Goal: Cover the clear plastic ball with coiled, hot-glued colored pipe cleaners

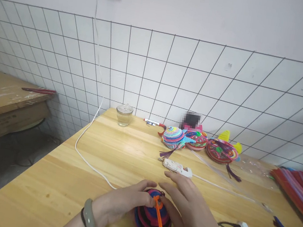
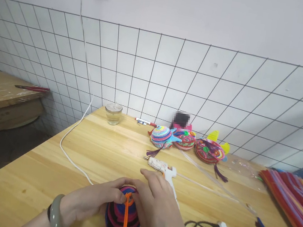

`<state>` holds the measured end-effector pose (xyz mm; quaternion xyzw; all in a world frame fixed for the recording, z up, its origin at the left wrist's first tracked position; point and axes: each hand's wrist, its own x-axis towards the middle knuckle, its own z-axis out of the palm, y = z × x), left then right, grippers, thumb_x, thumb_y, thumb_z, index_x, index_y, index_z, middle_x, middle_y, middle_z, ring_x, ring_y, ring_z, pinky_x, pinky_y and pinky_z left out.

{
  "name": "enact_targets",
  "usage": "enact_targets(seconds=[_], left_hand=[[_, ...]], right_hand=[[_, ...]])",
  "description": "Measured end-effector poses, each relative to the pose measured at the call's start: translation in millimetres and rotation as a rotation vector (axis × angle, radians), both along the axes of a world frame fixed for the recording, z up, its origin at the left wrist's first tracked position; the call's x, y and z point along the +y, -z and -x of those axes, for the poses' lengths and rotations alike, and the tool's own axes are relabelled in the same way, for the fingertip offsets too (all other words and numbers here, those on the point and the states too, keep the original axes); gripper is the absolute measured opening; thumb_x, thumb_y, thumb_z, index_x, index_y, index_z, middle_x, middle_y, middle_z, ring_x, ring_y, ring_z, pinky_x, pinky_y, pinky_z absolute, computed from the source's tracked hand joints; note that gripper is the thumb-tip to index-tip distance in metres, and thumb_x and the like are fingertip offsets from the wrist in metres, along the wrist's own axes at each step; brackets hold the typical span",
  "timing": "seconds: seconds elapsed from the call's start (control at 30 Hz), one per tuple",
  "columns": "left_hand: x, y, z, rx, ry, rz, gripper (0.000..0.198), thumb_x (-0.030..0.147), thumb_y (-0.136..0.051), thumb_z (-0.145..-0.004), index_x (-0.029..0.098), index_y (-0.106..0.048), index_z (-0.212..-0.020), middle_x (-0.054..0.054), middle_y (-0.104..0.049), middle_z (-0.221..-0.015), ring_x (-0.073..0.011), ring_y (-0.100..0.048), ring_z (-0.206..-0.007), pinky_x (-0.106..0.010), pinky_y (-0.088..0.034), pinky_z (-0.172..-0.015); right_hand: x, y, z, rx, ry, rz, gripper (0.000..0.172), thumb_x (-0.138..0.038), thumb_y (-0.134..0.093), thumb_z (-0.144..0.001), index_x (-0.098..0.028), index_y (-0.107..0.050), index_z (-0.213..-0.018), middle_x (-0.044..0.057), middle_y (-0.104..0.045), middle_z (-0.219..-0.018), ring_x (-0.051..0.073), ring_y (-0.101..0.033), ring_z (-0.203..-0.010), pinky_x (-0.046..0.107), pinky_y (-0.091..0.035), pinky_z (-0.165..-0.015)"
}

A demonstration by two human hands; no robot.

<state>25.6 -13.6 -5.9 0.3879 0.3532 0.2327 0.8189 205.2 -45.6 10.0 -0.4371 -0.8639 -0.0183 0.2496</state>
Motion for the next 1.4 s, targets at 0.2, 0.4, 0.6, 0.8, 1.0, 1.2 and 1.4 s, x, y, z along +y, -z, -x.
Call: enact_targets(seconds=[0.2, 0.4, 0.6, 0.8, 1.0, 1.2, 1.4], left_hand=[[-1, 4.9, -1, -0.119, -0.021, 0.107, 0.094, 0.007, -0.06, -0.059, 0.02, -0.019, -0.143, 0.002, -0.065, -0.084, -0.0149, -0.056, -0.079, -0.032, -0.034, -0.086], [-2, 8.1, -1, -0.204, 0.03, 0.039, 0.082, 0.004, -0.061, -0.059, 0.022, -0.039, -0.135, 0.0, -0.066, -0.092, -0.0171, -0.056, -0.09, -0.033, -0.032, -0.091], [-2, 7.7, -2, -0.257, 0.068, -0.054, 0.047, 0.006, -0.062, -0.058, 0.02, -0.064, -0.104, 0.001, -0.063, -0.089, -0.0165, -0.054, -0.087, -0.03, -0.035, -0.082], [-1, 7.6, -1, -0.24, 0.043, -0.085, 0.038, 0.009, -0.064, -0.059, 0.018, -0.061, -0.096, 0.002, -0.058, -0.084, -0.015, -0.05, -0.081, -0.028, -0.034, -0.077], [1, 3.9, 2, -0.194, 0.035, -0.183, 0.038, 0.013, -0.067, -0.062, 0.017, -0.058, -0.098, 0.001, -0.055, -0.087, -0.0153, -0.049, -0.082, -0.029, -0.034, -0.077], [1, -4.3, 3, -0.183, 0.013, -0.247, 0.035, 0.018, -0.068, -0.065, 0.019, -0.055, -0.098, -0.001, -0.056, -0.091, -0.0186, -0.051, -0.088, -0.03, -0.035, -0.078], [1, -5.5, 4, -0.184, -0.008, -0.234, 0.04, 0.024, -0.072, -0.066, 0.021, -0.053, -0.1, -0.001, -0.056, -0.097, -0.0175, -0.051, -0.088, -0.029, -0.035, -0.078]], right_hand=[[-1, -10.5, -6, 0.0, 0.051, 0.205, 0.014, -0.023, -0.045, -0.092, -0.021, -0.056, -0.082, 0.005, -0.058, -0.082, 0.02, -0.058, -0.075, 0.035, -0.05, -0.065], [-7, -18.2, 1, 0.003, -0.008, 0.317, 0.025, -0.014, -0.037, -0.093, -0.021, -0.06, -0.085, 0.006, -0.059, -0.083, 0.02, -0.057, -0.075, 0.034, -0.05, -0.066], [-8, -15.4, 2, 0.05, -0.038, 0.36, 0.024, -0.016, -0.038, -0.093, -0.024, -0.059, -0.097, 0.006, -0.059, -0.089, 0.02, -0.057, -0.079, 0.034, -0.05, -0.069], [-5, -18.4, 0, 0.035, -0.058, 0.325, 0.026, -0.011, -0.039, -0.09, -0.024, -0.057, -0.105, 0.007, -0.061, -0.092, 0.019, -0.06, -0.081, 0.032, -0.053, -0.07], [-7, -15.9, -2, 0.119, -0.092, 0.202, 0.033, -0.009, -0.04, -0.087, -0.025, -0.055, -0.112, 0.008, -0.066, -0.097, 0.019, -0.063, -0.085, 0.029, -0.054, -0.072], [-9, -14.5, -2, 0.014, -0.077, 0.117, 0.038, -0.006, -0.043, -0.081, -0.026, -0.059, -0.11, 0.011, -0.066, -0.101, 0.022, -0.063, -0.087, 0.034, -0.052, -0.07], [-10, -15.9, -3, -0.004, -0.066, 0.038, 0.041, -0.005, -0.049, -0.075, -0.028, -0.062, -0.108, 0.01, -0.068, -0.104, 0.022, -0.065, -0.088, 0.03, -0.053, -0.07]])
